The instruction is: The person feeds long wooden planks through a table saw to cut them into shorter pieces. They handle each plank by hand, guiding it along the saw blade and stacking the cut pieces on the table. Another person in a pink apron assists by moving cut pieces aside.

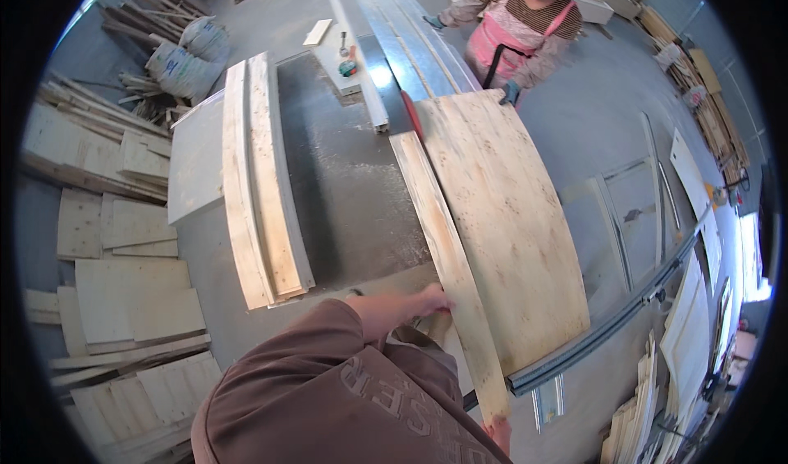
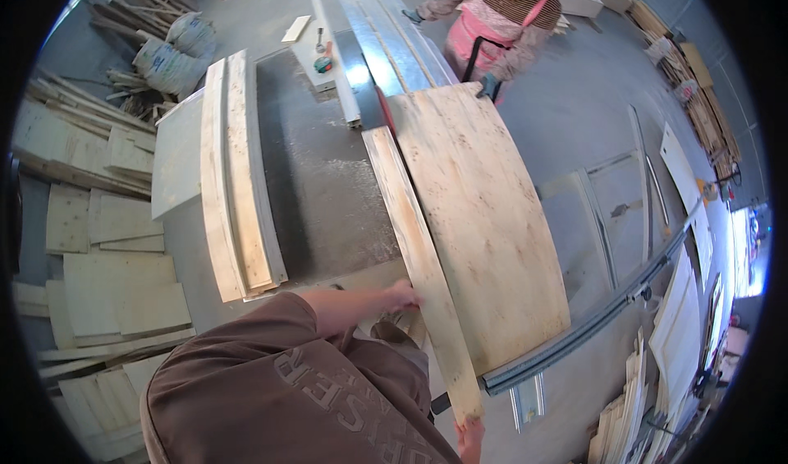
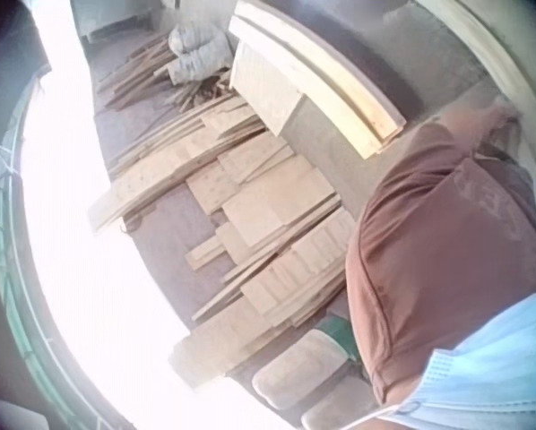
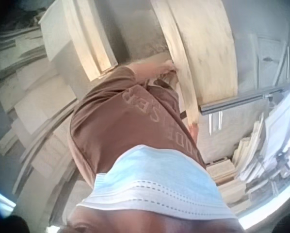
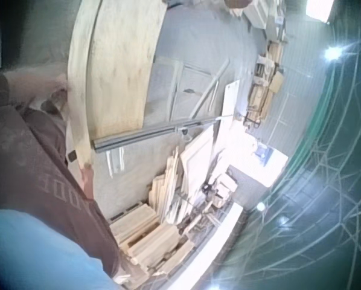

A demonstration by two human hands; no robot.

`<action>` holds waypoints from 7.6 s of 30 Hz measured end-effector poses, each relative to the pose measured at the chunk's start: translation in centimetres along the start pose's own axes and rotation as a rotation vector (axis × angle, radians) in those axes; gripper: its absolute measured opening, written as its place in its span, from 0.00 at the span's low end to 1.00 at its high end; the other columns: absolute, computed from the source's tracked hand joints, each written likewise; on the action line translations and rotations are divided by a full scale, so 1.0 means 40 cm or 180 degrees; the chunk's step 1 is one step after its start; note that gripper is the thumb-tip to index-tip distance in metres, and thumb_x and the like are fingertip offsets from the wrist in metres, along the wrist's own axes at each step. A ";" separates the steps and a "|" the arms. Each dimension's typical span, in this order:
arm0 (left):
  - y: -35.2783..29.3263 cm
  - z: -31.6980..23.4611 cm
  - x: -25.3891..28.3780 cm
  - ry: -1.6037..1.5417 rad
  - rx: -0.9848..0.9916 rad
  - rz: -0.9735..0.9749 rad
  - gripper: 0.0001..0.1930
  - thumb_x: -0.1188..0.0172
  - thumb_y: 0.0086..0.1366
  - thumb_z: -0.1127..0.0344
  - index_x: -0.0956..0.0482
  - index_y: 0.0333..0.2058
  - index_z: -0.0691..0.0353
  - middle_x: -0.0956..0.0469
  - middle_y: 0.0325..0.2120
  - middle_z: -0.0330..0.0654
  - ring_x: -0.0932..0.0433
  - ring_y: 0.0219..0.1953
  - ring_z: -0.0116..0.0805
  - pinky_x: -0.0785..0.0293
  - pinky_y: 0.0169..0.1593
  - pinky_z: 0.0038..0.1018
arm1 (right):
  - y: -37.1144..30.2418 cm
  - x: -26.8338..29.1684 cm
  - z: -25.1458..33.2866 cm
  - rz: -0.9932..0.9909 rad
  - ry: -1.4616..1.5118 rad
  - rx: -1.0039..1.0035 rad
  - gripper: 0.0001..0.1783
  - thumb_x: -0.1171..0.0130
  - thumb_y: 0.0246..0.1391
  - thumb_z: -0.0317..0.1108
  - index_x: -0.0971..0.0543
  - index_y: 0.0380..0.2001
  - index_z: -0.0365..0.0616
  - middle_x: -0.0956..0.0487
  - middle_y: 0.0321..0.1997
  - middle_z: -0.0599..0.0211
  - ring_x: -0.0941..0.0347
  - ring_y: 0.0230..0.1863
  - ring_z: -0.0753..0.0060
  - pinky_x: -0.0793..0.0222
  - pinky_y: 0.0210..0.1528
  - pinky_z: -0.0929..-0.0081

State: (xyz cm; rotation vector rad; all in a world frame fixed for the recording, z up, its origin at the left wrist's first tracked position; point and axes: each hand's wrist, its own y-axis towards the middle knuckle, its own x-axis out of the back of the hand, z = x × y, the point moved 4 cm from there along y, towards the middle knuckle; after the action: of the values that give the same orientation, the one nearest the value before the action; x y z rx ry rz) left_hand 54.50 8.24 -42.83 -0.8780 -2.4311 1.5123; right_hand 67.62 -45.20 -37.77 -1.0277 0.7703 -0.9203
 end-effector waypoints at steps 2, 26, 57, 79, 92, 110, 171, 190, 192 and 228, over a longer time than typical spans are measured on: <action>-0.066 0.048 -0.023 -0.0255 0.0168 0.0375 0.18 0.29 0.65 0.81 0.14 0.54 0.65 0.12 0.47 0.46 0.12 0.45 0.42 0.11 0.49 0.39 | -0.027 0.031 0.062 0.0080 -0.0204 0.0003 0.27 0.37 0.68 0.22 0.29 0.67 0.49 0.18 0.59 0.66 0.18 0.57 0.66 0.18 0.55 0.62; -0.836 -0.352 0.701 0.2418 -0.1995 -0.4017 0.53 0.26 0.59 0.50 0.41 0.77 0.62 0.45 0.77 0.66 0.47 0.77 0.69 0.49 0.77 0.59 | -0.233 -1.613 -0.110 0.2457 -0.1776 0.0323 0.11 0.21 0.60 0.35 0.13 0.34 0.41 0.13 0.29 0.68 0.23 0.21 0.76 0.33 0.25 0.74; -0.810 -0.436 0.956 0.3803 -0.1716 -0.4198 0.48 0.27 0.58 0.43 0.33 0.73 0.56 0.37 0.73 0.56 0.37 0.73 0.58 0.42 0.73 0.53 | -0.458 -1.769 -0.158 0.1571 -0.4912 0.3219 0.30 0.34 0.67 0.46 0.30 0.58 0.32 0.26 0.61 0.39 0.29 0.65 0.34 0.29 0.67 0.45; -0.898 -0.357 0.831 0.4265 -0.2663 -0.3613 0.34 0.36 0.64 0.62 0.26 0.70 0.61 0.42 0.78 0.57 0.46 0.80 0.56 0.50 0.80 0.54 | -0.454 -1.696 -0.143 0.1918 -0.5107 0.3185 0.22 0.52 0.79 0.43 0.20 0.46 0.32 0.18 0.52 0.34 0.22 0.55 0.28 0.27 0.58 0.38; -0.860 -0.293 0.861 0.4234 -0.2534 -0.3738 0.23 0.36 0.65 0.58 0.17 0.58 0.56 0.38 0.76 0.54 0.42 0.77 0.56 0.48 0.77 0.53 | -0.438 -1.641 -0.099 0.2187 -0.5709 0.3639 0.19 0.44 0.74 0.46 0.19 0.47 0.39 0.17 0.51 0.45 0.18 0.54 0.37 0.20 0.55 0.43; -1.079 -0.073 0.771 0.3321 -0.2068 -0.3928 0.44 0.31 0.60 0.51 0.31 0.74 0.58 0.43 0.79 0.58 0.49 0.81 0.60 0.58 0.81 0.55 | -0.250 -1.122 -0.048 0.0887 -0.3696 0.2873 0.07 0.44 0.63 0.29 0.22 0.43 0.42 0.16 0.47 0.45 0.19 0.50 0.38 0.25 0.53 0.46; -1.111 0.043 0.733 0.3552 -0.2206 -0.4205 0.39 0.34 0.62 0.52 0.27 0.71 0.57 0.34 0.76 0.51 0.46 0.80 0.60 0.53 0.80 0.54 | -0.217 -1.153 -0.046 0.0834 -0.5637 0.3412 0.32 0.38 0.66 0.45 0.28 0.68 0.40 0.29 0.76 0.46 0.33 0.77 0.46 0.30 0.71 0.42; -0.990 0.010 0.775 0.3676 -0.2078 -0.4406 0.39 0.33 0.60 0.53 0.26 0.70 0.57 0.33 0.76 0.50 0.45 0.79 0.59 0.51 0.80 0.54 | 0.251 -0.887 0.186 -0.0091 0.0029 0.0988 0.09 0.29 0.67 0.38 0.19 0.41 0.48 0.19 0.30 0.71 0.26 0.25 0.78 0.33 0.23 0.74; -0.964 -0.004 0.792 0.3688 -0.2046 -0.4411 0.39 0.34 0.60 0.53 0.27 0.70 0.55 0.34 0.76 0.49 0.45 0.80 0.58 0.51 0.80 0.54 | 0.258 -0.852 0.175 0.0005 -0.0108 0.1055 0.08 0.30 0.68 0.36 0.19 0.39 0.47 0.21 0.30 0.73 0.29 0.22 0.80 0.36 0.21 0.75; -0.002 -0.105 0.020 -0.0775 0.0227 0.0296 0.19 0.25 0.61 0.82 0.17 0.51 0.65 0.14 0.43 0.44 0.11 0.42 0.43 0.10 0.47 0.46 | -0.117 -0.194 0.227 -0.0712 -0.0347 0.0788 0.16 0.35 0.68 0.27 0.23 0.57 0.42 0.19 0.51 0.65 0.20 0.48 0.70 0.21 0.42 0.69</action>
State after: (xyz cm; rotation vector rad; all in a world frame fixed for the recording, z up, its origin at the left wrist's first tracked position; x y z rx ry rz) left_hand 55.54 11.91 -40.90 -0.8486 -2.5114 1.8254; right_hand 71.05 -35.97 -29.55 -0.9477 0.4426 -1.1113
